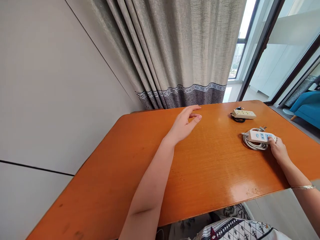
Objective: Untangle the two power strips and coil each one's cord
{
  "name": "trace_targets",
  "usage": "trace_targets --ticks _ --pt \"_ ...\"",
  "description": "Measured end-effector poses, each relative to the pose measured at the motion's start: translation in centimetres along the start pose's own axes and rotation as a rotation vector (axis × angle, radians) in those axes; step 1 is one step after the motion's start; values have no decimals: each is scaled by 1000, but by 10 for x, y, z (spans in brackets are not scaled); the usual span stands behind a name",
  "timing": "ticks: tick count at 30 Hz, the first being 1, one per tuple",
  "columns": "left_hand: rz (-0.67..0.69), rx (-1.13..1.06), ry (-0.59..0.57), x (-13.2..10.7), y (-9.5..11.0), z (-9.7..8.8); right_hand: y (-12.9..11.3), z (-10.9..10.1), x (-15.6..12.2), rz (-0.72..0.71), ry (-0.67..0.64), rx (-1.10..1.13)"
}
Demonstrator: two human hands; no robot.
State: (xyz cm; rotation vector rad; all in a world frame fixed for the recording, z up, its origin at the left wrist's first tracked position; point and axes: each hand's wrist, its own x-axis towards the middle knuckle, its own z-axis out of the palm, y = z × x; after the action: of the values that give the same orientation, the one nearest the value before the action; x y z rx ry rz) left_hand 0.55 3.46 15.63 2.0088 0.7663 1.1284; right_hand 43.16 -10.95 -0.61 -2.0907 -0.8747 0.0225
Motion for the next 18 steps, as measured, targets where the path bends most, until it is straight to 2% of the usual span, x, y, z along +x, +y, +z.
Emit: trace_targets --ticks 2,6,12,15,18 --pt "-8 12 -27 0 2 0 4 -4 4 -4 -29 -86" --pt "-11 36 -110 -2 3 -1 6 -7 5 29 -40 -34" --pt "-101 218 -330 -8 -5 -4 -6 -6 -6 -11 -26 -32" --pt "-170 285 -352 -10 -17 -4 -16 -6 -14 -60 1 -54" --pt "-175 270 -333 -11 -29 -3 -34 -6 -27 -141 65 -98"
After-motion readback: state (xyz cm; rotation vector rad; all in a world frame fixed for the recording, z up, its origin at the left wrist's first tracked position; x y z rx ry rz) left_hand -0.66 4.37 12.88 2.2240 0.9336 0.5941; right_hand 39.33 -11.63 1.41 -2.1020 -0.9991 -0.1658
